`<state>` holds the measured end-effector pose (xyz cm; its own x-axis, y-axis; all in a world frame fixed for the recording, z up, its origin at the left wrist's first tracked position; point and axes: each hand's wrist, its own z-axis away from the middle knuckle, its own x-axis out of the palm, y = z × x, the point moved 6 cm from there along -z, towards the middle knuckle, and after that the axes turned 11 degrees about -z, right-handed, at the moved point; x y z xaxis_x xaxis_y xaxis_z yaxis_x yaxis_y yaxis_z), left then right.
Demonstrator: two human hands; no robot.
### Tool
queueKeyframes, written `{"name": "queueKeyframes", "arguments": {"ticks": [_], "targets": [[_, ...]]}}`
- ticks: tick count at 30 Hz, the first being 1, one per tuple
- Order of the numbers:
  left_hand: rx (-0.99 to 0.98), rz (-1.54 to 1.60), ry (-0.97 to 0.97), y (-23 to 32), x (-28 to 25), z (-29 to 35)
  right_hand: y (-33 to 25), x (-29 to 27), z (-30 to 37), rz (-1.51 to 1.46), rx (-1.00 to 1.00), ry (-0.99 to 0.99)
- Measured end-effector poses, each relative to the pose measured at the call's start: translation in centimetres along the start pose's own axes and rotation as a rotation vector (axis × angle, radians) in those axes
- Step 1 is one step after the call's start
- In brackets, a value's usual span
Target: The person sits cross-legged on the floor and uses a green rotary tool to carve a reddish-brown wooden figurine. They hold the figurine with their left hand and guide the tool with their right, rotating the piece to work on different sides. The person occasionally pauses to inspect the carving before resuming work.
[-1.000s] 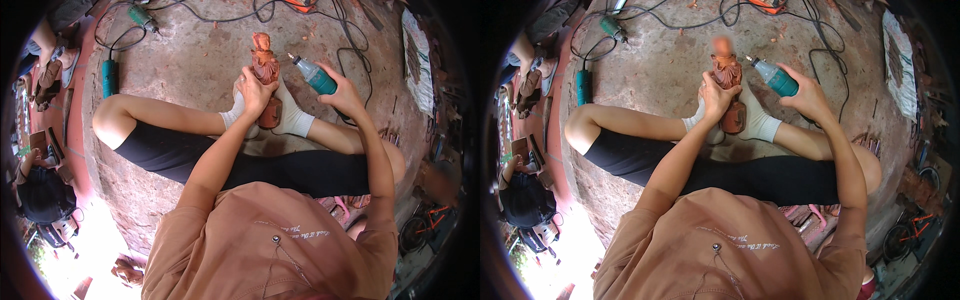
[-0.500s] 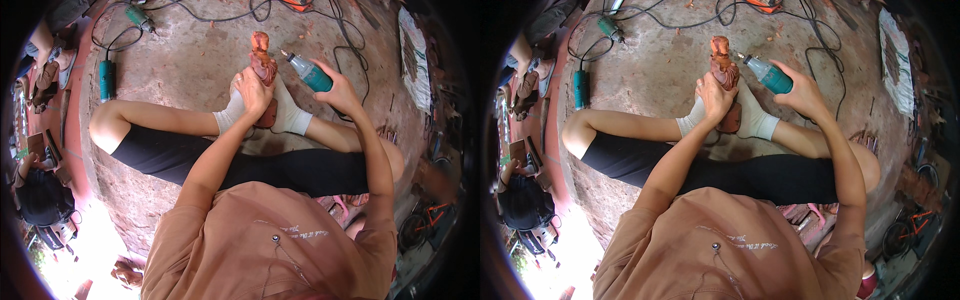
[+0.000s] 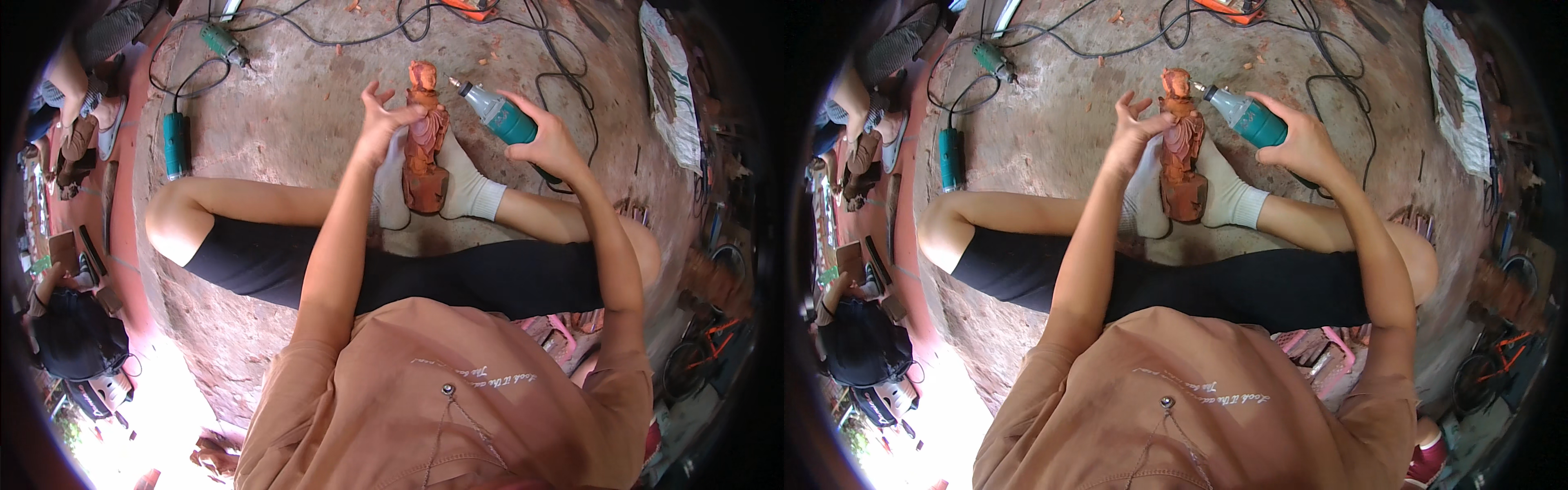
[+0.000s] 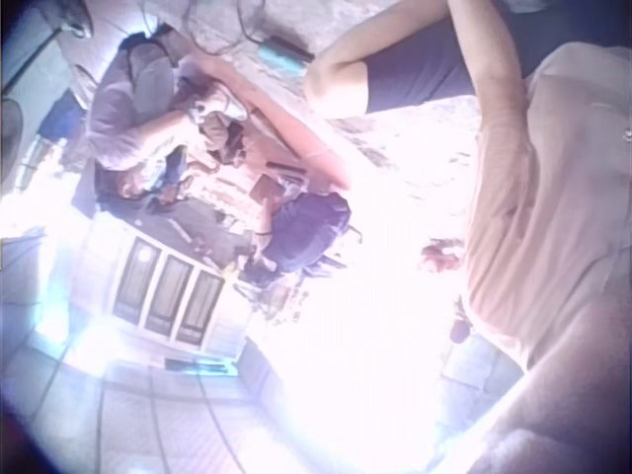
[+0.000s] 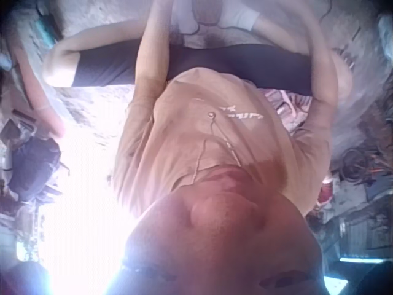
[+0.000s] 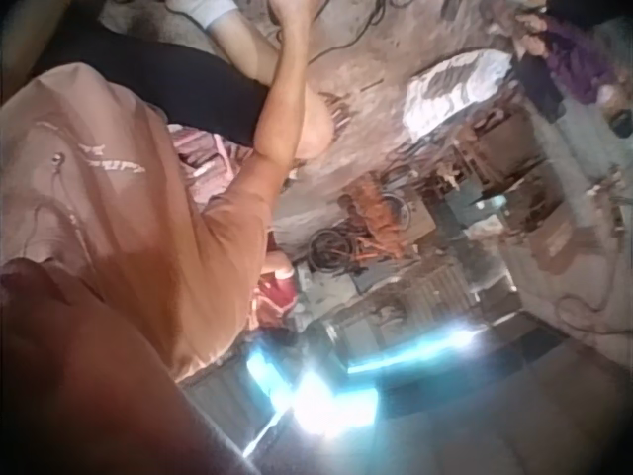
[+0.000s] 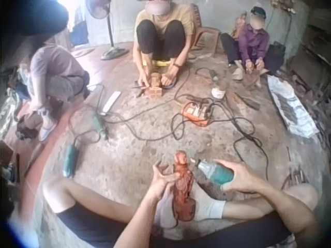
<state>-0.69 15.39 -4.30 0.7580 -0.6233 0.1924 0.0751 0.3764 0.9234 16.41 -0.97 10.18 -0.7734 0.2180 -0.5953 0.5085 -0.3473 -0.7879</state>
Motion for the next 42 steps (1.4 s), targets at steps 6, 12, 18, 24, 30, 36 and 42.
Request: {"name": "queueKeyframes", "arguments": {"ticks": [6,12,18,24,30,36,42], "targets": [[-0.141,0.157,-0.347,0.4,-1.6,-8.2,-0.2,-0.8,-0.8,-0.185,0.106,0.014],[-0.219,0.029,-0.444,0.0,3.1,-9.5,-0.8,-1.6,-0.8,-0.214,0.122,0.064],[0.007,0.198,-0.084,2.1,-1.5,-8.6,-0.9,-2.6,-0.4,-0.197,0.066,0.104],[0.228,0.444,0.428,1.8,-6.8,-2.2,-0.6,-2.6,0.3,-0.248,0.045,0.088],[0.221,0.525,0.297,2.9,-5.9,5.0,-0.9,-0.8,0.2,-0.136,0.031,-0.02],[-0.001,0.286,0.311,0.2,-8.8,8.4,-3.0,0.4,0.9,-0.027,-0.049,-0.097],[-0.145,-0.094,0.132,1.5,-9.8,5.7,-3.2,2.0,1.5,0.037,-0.104,-0.141]]}}
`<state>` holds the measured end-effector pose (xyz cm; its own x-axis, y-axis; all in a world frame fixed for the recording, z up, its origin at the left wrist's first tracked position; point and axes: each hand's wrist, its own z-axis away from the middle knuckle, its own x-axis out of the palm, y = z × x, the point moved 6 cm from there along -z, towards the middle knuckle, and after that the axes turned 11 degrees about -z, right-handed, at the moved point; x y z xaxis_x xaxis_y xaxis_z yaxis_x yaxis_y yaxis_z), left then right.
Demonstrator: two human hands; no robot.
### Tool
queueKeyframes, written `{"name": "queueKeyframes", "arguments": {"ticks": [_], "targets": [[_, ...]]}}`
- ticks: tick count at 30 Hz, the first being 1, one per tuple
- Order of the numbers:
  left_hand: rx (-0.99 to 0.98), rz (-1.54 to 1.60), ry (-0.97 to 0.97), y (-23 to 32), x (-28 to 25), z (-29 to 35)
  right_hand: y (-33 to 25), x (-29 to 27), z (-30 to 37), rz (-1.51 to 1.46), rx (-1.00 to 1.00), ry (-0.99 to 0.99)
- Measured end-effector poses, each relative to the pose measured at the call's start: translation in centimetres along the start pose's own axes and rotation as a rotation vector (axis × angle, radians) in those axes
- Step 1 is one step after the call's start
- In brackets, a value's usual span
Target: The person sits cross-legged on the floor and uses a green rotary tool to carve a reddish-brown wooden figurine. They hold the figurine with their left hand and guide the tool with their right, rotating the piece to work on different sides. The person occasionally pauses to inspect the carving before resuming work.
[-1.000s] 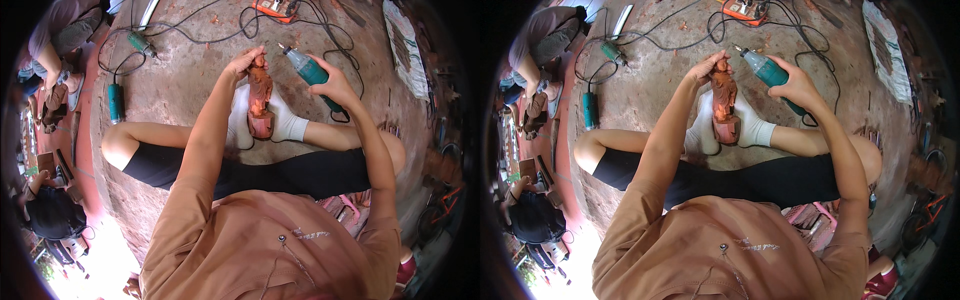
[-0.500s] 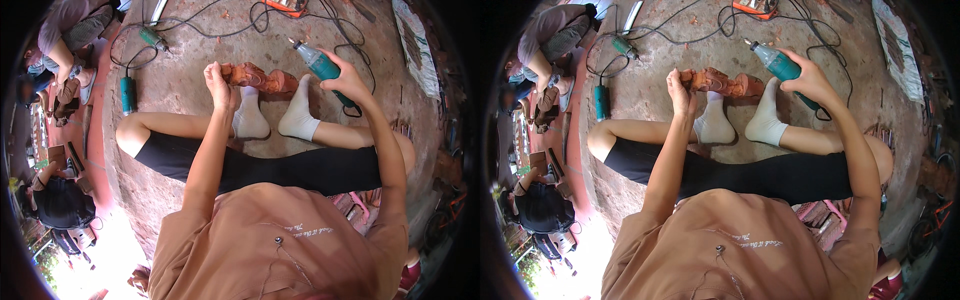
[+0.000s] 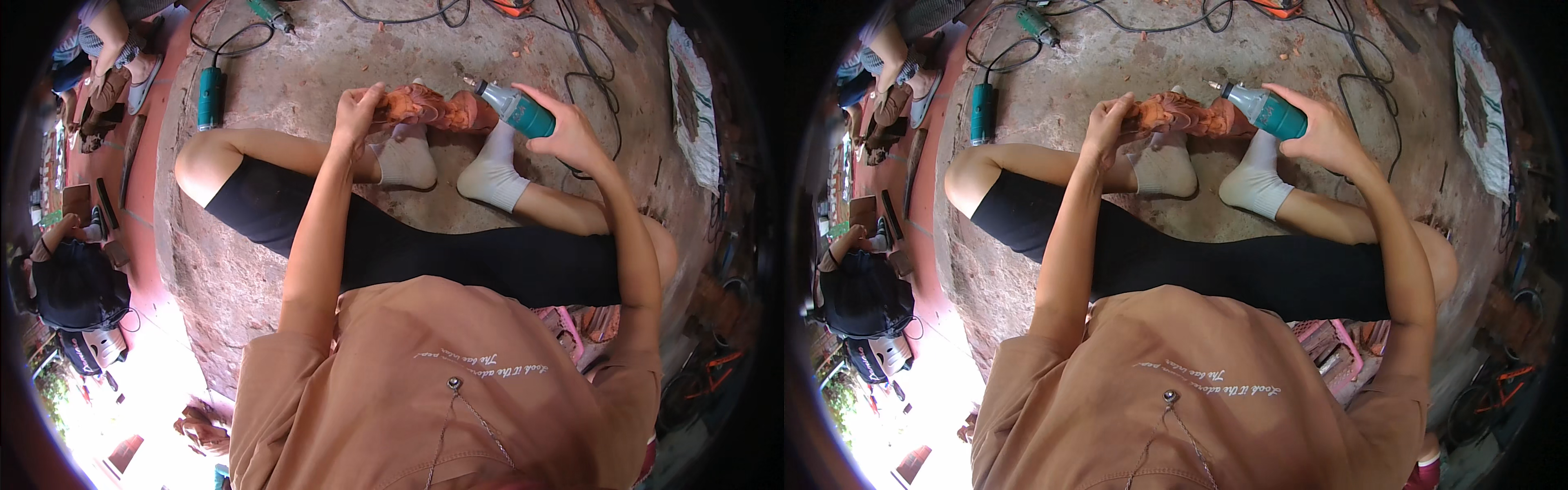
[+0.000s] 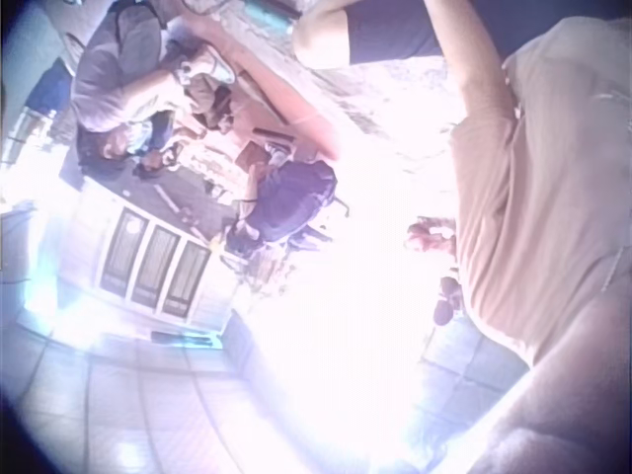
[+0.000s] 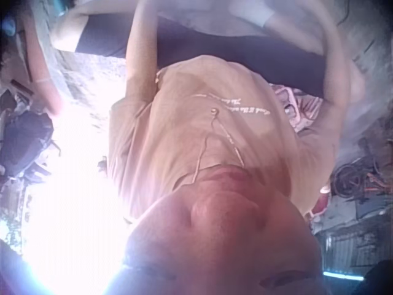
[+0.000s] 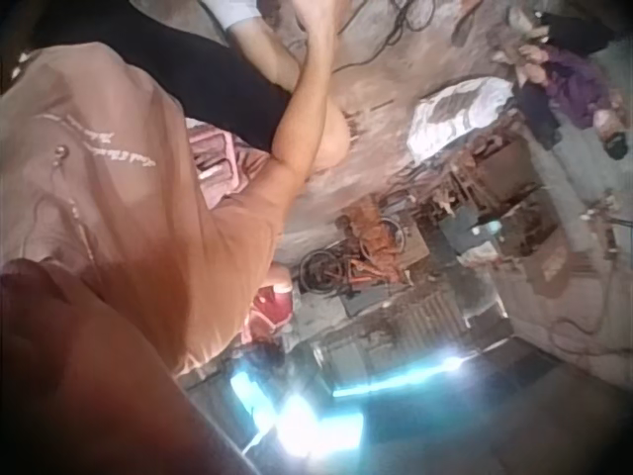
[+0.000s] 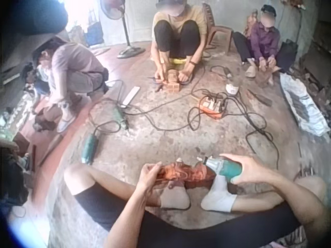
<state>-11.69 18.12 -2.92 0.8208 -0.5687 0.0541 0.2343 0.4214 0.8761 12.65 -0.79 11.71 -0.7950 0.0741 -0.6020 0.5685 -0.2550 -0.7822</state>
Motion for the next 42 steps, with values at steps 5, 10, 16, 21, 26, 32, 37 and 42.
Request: {"name": "queueKeyframes", "arguments": {"ticks": [5,10,16,21,26,32,37,42], "targets": [[-0.069,-0.024,-0.09,0.8,-0.3,-0.8,-1.1,-0.7,0.1,0.047,0.071,0.019],[-0.172,0.246,-0.155,-1.1,2.0,-1.7,-0.4,-1.3,-0.2,0.011,-0.007,0.085],[-0.318,0.402,-0.145,-2.6,6.8,-1.2,-0.7,-0.6,-0.5,0.02,0.051,0.038],[-0.278,0.227,-0.184,-3.3,6.7,-0.5,-1.2,-0.8,-0.8,0.031,0.136,-0.008],[-0.081,-0.263,-0.014,-2.8,4.8,-2.2,0.8,-1.2,-0.7,0.0,-0.018,0.117],[-0.093,-0.248,0.019,-3.2,5.2,-3.3,0.9,-1.1,-0.4,0.025,0.031,0.093],[-0.136,-0.135,-0.126,-2.6,5.5,-2.9,0.3,-0.9,-0.3,0.032,0.047,0.062],[-0.043,-0.334,0.015,-4.8,4.9,-3.1,0.6,-0.4,-0.7,0.112,0.043,-0.016]]}}
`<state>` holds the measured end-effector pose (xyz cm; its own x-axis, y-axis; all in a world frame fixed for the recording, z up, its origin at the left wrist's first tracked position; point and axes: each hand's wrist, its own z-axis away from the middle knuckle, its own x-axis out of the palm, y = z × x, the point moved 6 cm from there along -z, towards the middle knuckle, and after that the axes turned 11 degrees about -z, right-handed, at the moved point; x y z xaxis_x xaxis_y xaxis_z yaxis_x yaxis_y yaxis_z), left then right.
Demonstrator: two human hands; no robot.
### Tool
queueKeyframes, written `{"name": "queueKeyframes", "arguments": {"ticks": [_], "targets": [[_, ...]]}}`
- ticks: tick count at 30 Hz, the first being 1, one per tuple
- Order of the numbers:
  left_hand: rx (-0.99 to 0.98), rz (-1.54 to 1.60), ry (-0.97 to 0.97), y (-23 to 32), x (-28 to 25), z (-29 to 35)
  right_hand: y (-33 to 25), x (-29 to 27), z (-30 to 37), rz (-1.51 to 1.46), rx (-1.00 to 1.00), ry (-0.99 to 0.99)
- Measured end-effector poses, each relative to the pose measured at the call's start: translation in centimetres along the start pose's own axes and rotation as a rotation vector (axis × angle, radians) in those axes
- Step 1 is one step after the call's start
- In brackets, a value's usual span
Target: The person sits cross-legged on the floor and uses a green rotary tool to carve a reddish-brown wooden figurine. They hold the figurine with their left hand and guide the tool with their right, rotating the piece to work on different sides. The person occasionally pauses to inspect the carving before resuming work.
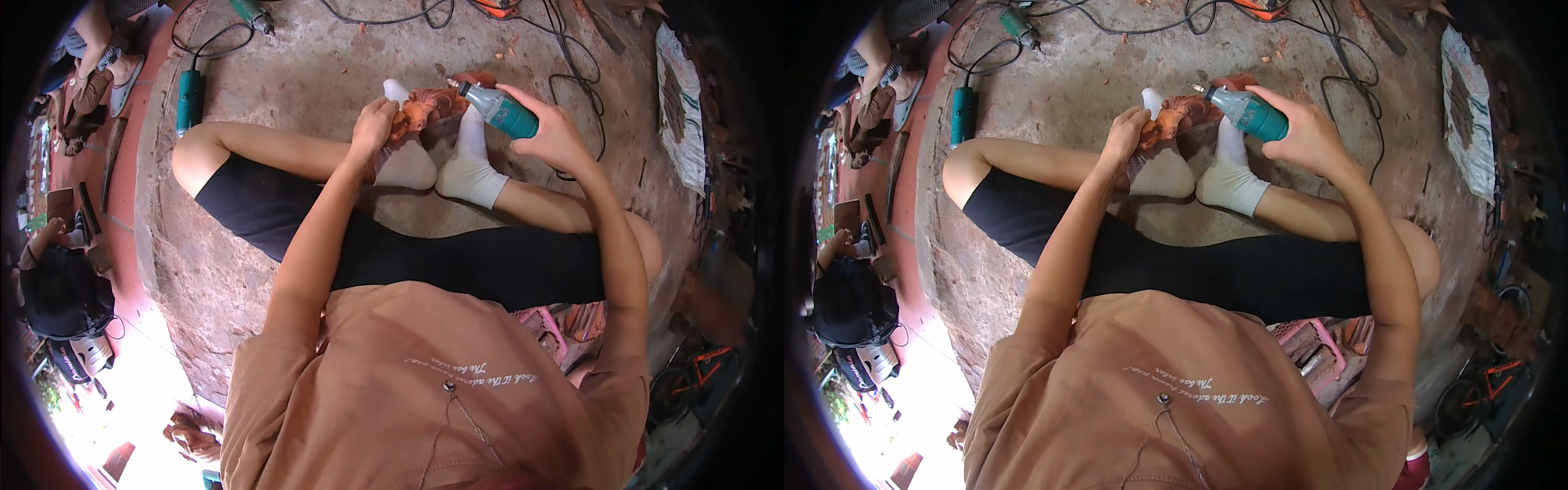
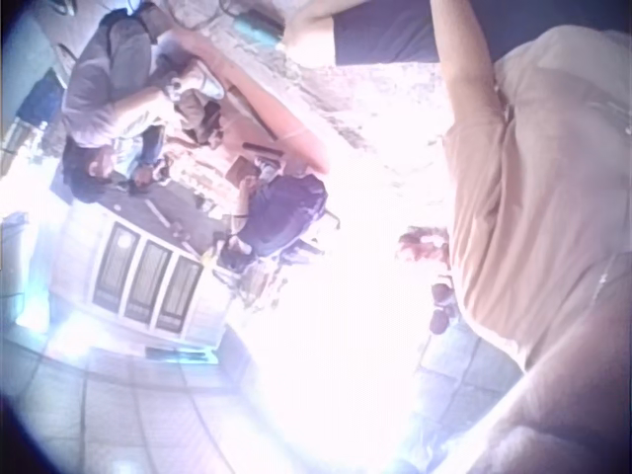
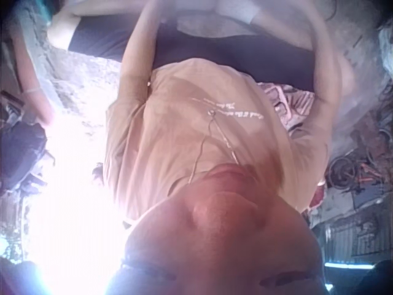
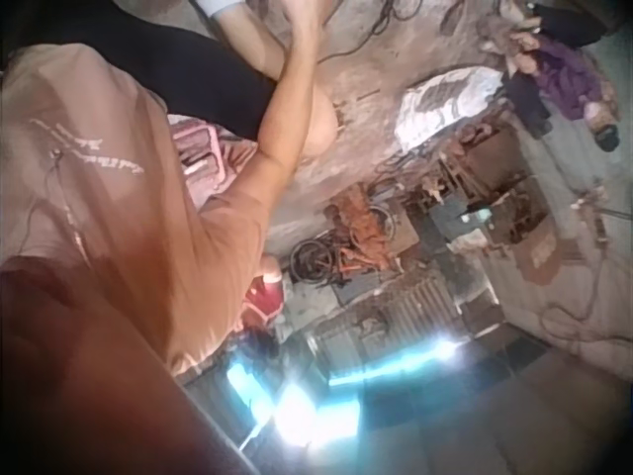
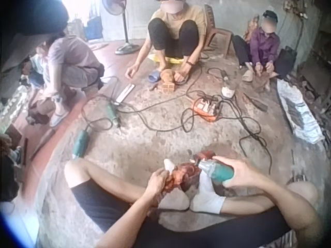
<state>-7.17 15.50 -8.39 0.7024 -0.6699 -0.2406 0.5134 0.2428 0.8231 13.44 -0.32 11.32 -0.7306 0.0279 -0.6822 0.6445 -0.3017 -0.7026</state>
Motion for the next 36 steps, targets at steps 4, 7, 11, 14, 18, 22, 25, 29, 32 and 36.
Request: {"name": "queueKeyframes", "arguments": {"ticks": [4,7,11,14,18,22,25,29,32,36], "targets": [[0.18,-0.487,0.401,2.8,-2.7,2.2,0.4,0.3,-0.3,-0.013,0.091,-0.046],[0.404,-0.363,0.631,7.8,-4.3,7.4,1.2,0.0,0.5,0.011,0.126,-0.016],[0.636,-0.177,-0.039,11.0,4.0,12.8,1.0,-1.8,1.2,-0.178,0.033,0.15],[0.353,0.429,-0.364,11.5,9.1,13.2,-1.1,-2.3,1.2,-0.359,0.062,0.114],[0.14,0.833,-0.549,9.9,10.7,11.9,-1.5,1.1,3.1,-0.729,0.226,0.096],[-0.011,0.799,-0.6,7.4,10.0,11.1,-0.6,7.8,4.0,-1.056,0.353,0.14],[-0.016,0.675,-0.642,5.0,9.9,10.0,0.7,11.3,3.7,-1.099,0.298,0.212],[-0.026,0.694,-0.642,3.5,10.2,8.8,2.5,12.4,3.3,-0.901,0.278,0.256],[-0.036,0.675,-0.665,2.3,10.0,8.4,3.2,13.3,2.9,-0.752,0.217,0.286],[-0.058,0.665,-0.657,2.0,10.0,8.4,3.3,13.5,3.0,-0.772,0.242,0.283]]}}
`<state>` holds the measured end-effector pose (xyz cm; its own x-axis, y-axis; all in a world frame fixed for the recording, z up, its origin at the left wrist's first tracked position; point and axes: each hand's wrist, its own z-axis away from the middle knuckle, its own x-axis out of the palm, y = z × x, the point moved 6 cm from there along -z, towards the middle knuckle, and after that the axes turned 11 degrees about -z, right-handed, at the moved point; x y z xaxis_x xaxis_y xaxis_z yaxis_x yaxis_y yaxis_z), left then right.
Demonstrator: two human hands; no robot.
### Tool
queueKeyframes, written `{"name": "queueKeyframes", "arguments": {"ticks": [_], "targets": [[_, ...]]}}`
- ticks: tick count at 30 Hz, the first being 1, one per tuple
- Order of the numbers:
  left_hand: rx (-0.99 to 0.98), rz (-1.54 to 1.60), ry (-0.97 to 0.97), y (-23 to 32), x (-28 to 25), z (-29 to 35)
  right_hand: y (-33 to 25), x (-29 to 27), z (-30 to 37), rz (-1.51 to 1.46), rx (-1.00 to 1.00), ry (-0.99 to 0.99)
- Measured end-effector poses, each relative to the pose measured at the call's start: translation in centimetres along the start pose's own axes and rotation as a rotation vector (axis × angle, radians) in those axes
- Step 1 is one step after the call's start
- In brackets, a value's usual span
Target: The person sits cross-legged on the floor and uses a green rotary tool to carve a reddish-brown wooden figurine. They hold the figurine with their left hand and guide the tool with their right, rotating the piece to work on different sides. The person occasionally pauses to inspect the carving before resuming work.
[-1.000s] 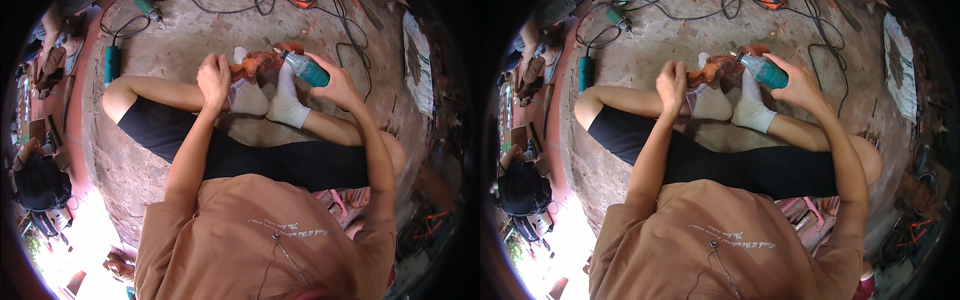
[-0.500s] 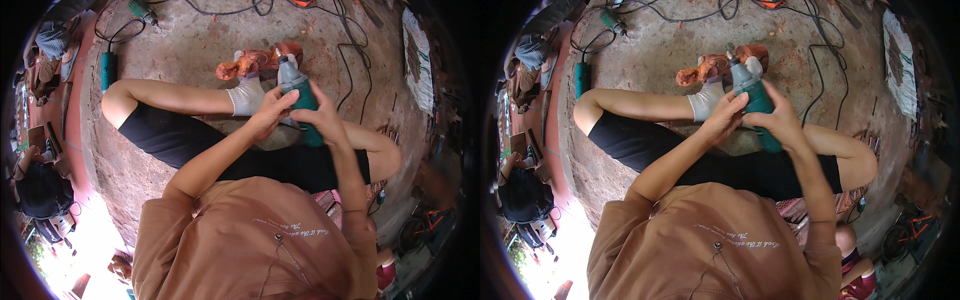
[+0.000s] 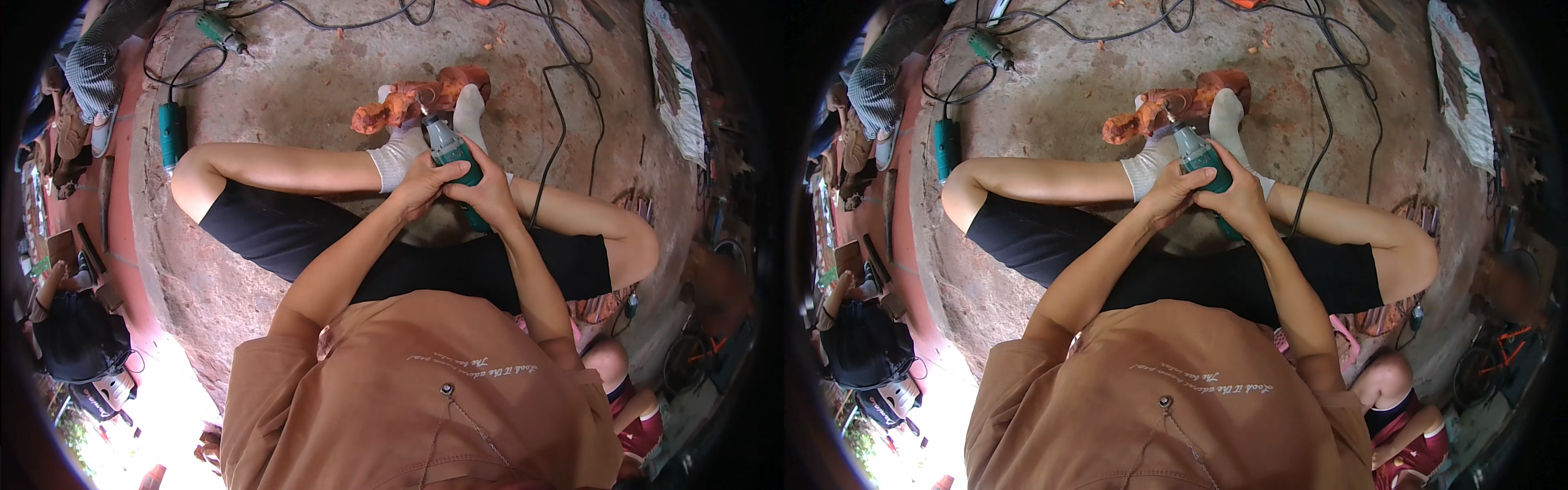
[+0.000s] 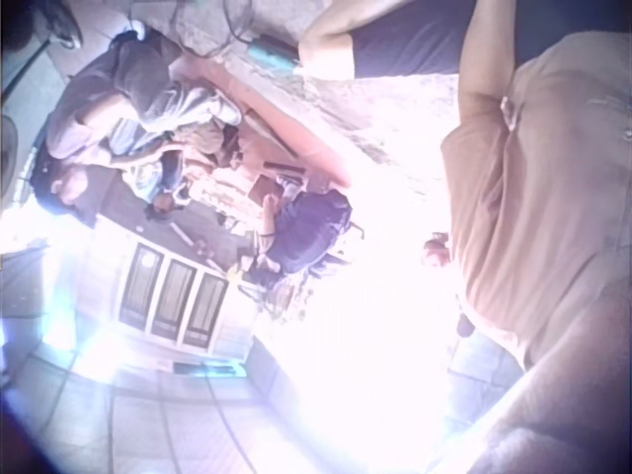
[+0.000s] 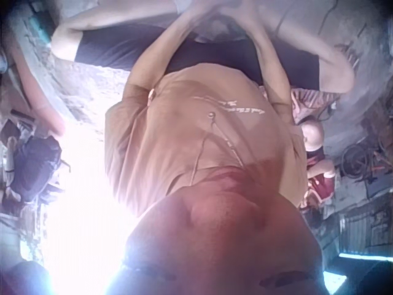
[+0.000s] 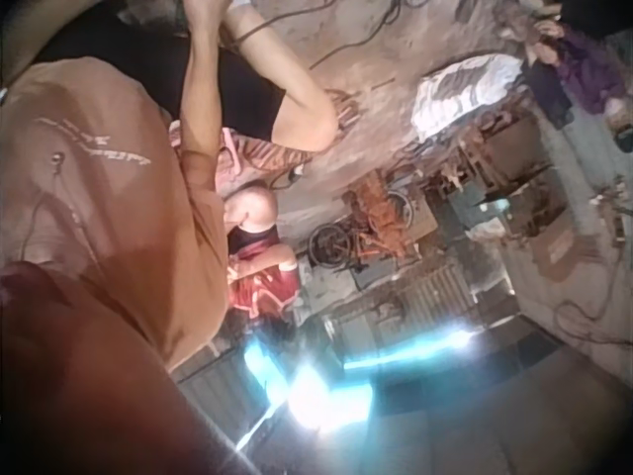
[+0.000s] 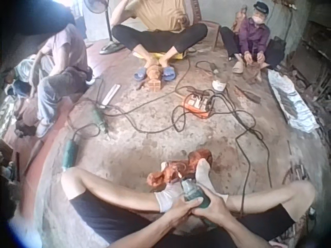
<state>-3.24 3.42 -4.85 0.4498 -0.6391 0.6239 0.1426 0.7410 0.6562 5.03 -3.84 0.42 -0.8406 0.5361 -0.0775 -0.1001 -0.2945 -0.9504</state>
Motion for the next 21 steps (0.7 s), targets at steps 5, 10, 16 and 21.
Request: {"name": "queueKeyframes", "arguments": {"ticks": [5,10,16,21], "targets": [[-0.019,-0.015,0.015,-0.3,0.0,-0.3,0.8,-0.4,-0.1,-0.023,0.004,0.031],[0.011,-0.025,0.054,-0.4,-0.1,-0.5,1.2,-0.7,-0.5,0.054,-0.044,0.015],[0.003,0.042,0.064,-0.2,0.1,-0.3,0.9,-0.7,-0.6,0.097,-0.053,0.009],[0.001,0.063,0.063,-0.3,0.0,-0.2,1.2,-0.7,-0.6,0.119,-0.066,0.005]]}}
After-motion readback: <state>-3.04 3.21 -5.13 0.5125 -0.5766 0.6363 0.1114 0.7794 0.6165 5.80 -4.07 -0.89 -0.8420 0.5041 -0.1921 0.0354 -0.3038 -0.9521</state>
